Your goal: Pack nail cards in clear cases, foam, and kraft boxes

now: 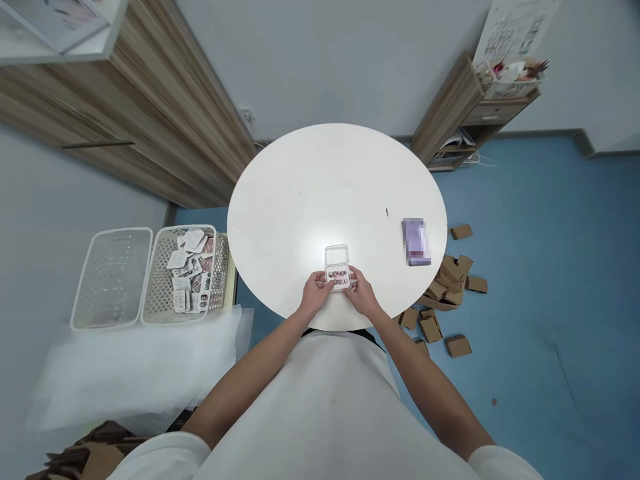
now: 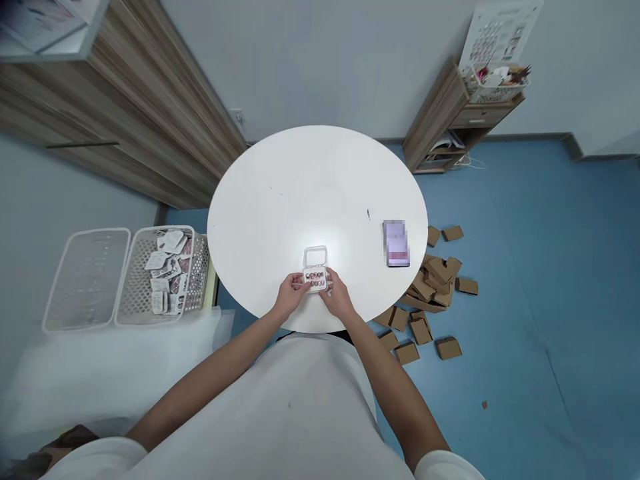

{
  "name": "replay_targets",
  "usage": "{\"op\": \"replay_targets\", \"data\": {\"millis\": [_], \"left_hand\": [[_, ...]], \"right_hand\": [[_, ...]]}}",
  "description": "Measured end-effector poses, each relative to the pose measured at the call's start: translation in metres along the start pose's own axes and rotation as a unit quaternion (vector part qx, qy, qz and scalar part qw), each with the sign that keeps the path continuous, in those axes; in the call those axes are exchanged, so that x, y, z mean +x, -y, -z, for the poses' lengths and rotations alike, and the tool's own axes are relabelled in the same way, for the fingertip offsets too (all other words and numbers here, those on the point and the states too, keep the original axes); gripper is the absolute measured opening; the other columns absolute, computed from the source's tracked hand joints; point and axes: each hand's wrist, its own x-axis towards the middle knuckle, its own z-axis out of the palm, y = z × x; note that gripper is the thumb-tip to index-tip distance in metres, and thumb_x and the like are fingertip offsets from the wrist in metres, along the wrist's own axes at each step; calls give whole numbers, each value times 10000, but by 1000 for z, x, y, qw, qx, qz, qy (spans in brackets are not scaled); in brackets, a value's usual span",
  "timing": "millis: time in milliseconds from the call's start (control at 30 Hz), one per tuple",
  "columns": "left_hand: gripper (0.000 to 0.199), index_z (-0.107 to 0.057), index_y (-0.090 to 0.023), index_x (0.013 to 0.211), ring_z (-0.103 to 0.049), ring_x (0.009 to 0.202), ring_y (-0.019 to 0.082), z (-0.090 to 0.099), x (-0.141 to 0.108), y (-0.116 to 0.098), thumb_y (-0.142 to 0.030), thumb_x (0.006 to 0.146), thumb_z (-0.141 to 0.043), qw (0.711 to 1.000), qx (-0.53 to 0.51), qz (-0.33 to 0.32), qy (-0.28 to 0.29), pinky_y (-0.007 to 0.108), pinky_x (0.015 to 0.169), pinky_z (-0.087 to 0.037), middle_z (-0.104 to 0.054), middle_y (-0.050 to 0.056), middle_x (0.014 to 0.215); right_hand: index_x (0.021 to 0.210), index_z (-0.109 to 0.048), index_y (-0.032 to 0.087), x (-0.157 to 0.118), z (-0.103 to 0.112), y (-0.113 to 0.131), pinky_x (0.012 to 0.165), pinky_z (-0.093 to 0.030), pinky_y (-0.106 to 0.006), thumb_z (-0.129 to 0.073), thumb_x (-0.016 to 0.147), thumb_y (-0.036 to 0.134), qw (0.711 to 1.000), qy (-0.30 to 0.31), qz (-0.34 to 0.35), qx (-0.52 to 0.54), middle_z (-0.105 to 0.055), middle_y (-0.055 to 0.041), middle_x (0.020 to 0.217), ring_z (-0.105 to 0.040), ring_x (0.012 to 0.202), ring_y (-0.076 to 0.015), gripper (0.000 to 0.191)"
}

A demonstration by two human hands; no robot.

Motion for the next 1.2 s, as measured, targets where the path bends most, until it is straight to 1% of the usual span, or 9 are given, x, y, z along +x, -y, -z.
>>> {"op": "replay_targets", "data": {"millis": [167,267,467,600,667,767,933,1067,1200], "left_hand": [[353,-524,-157,812,-544,615,100,21,-19,-5,-377,595,-693,999,-31,-13,10,238,598,-434,-584,21,752],[361,-528,-158,804,-555,632,114,34,-28,-12,-380,579,-703,997,-57,-29,38,234,589,-429,-590,20,722],[403,-602,-168,928,-523,626,94,73,-48,-27,-507,727,-513,982,-116,-15,145,204,548,-370,-619,44,804],[417,-624,-172,947,-518,627,92,92,-55,-33,-508,716,-540,965,-136,-6,222,204,562,-353,-632,49,805],[427,-624,-168,948,-533,661,104,96,-57,-36,-511,701,-562,959,-143,-3,243,208,587,-361,-636,57,809],[441,-623,-157,943,-545,696,118,99,-60,-40,-515,689,-578,951,-148,-6,270,213,606,-371,-636,71,823],[396,-632,-158,902,-543,653,101,101,-63,-47,-484,677,-612,937,-149,1,316,212,591,-372,-634,62,800],[353,-634,-159,853,-542,612,76,103,-63,-50,-450,654,-651,930,-183,29,318,206,601,-385,-630,39,764],[342,-630,-151,847,-554,617,78,104,-62,-49,-436,660,-653,927,-206,36,310,203,592,-397,-633,43,764]], "right_hand": [[1263,-316,253,-34,-18,16,703,-444,-312,-531,679,188,999,-21,23,10,-527,-51,1056,-501,646,-99,626],[1257,-323,274,-46,-29,26,716,-435,-316,-546,672,193,998,-41,33,36,-522,-41,1050,-495,647,-95,632],[1198,-359,263,-61,-46,45,631,-437,-278,-615,632,229,980,-47,25,192,-501,-30,1002,-466,577,-67,622],[1190,-366,278,-67,-51,52,674,-447,-280,-695,572,238,961,-14,23,276,-509,-18,973,-523,673,-94,701],[1198,-380,280,-68,-49,55,734,-444,-298,-714,569,280,949,7,17,314,-519,-34,1021,-552,819,-138,712],[1168,-446,267,-68,-43,63,769,-441,-328,-663,637,395,929,42,-2,368,-529,-61,1102,-546,940,-185,588],[1152,-478,283,-65,-34,78,760,-455,-342,-669,635,395,918,46,-2,393,-558,-57,1114,-560,948,-195,562],[1192,-434,322,-64,-34,84,756,-470,-337,-681,619,352,926,23,10,376,-497,-56,1210,-539,1002,-197,624],[1141,-472,322,-66,-38,84,733,-482,-328,-649,648,351,920,21,18,392,-470,-43,1243,-530,1011,-192,524]]}}
